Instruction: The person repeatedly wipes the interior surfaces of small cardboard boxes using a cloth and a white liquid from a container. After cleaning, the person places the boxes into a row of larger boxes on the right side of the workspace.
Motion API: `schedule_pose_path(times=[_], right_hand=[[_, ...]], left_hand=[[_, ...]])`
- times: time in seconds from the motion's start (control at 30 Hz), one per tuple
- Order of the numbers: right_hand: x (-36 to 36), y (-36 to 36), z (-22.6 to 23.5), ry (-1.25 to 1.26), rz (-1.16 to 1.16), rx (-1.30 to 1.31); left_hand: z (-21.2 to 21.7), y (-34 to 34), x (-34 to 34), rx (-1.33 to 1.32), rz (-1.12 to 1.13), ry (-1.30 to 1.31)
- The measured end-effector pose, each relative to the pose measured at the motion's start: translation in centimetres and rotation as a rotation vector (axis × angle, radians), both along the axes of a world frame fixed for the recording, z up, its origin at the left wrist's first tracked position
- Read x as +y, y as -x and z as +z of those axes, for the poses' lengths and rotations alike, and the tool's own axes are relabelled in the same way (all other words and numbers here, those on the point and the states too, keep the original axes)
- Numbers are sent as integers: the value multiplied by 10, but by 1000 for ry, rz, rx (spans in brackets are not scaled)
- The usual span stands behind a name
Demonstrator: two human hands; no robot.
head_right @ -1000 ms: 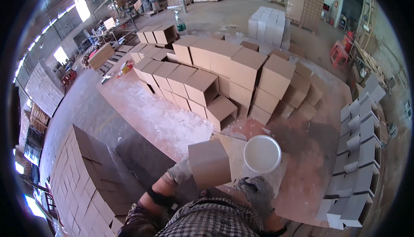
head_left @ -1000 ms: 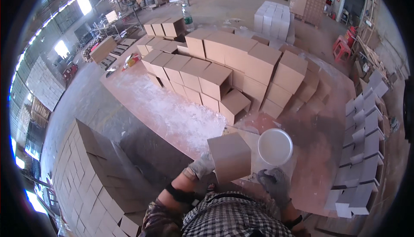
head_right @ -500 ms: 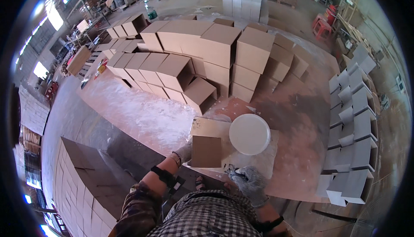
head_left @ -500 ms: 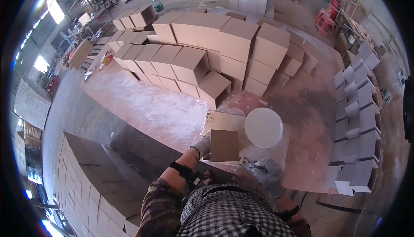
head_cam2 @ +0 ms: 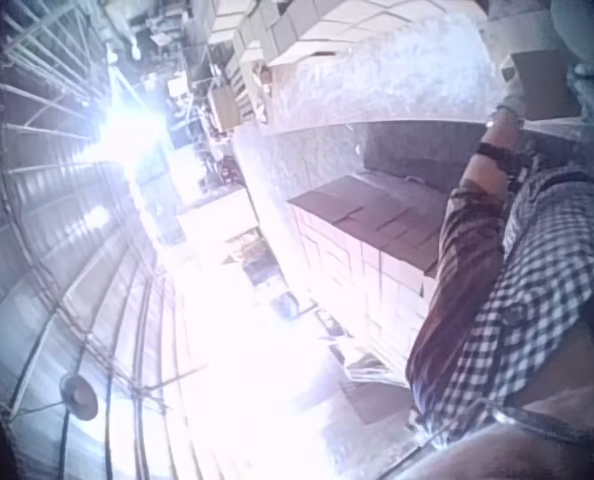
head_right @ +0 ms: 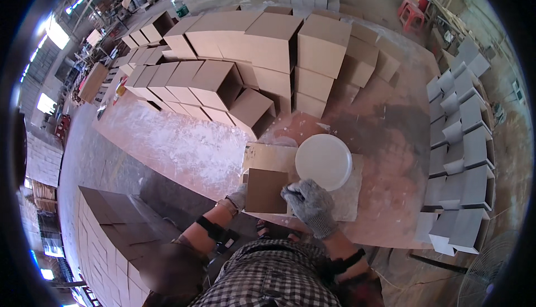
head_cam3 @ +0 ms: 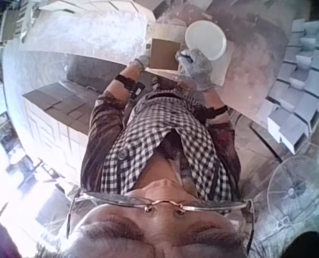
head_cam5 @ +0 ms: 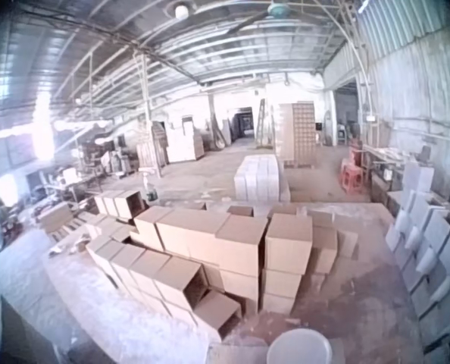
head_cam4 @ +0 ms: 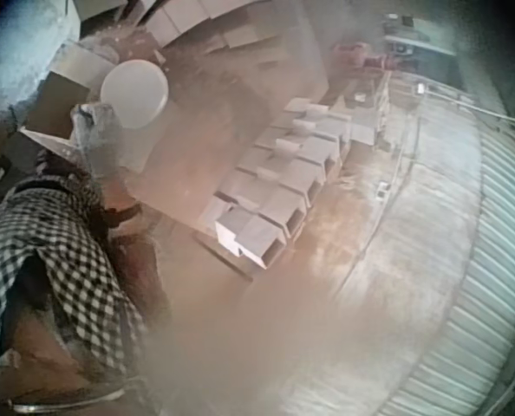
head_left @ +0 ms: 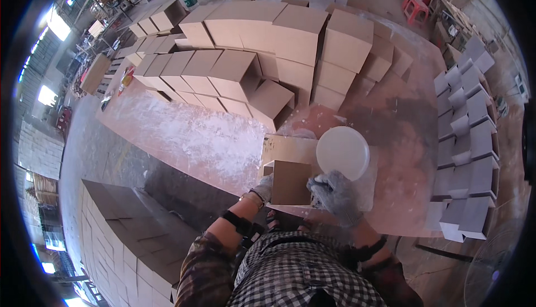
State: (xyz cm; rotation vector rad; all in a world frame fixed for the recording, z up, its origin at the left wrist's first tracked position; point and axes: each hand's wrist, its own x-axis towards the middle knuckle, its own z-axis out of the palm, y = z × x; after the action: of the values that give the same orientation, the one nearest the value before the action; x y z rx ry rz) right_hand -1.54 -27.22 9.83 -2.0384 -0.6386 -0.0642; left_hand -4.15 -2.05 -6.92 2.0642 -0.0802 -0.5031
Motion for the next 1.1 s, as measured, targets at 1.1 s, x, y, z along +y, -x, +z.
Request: schedule_pose_path(times=[1.1], right_hand=[[50,-71,-36,457,-135,-339]], left_hand=[[-15,-10,-18,93,10,28]])
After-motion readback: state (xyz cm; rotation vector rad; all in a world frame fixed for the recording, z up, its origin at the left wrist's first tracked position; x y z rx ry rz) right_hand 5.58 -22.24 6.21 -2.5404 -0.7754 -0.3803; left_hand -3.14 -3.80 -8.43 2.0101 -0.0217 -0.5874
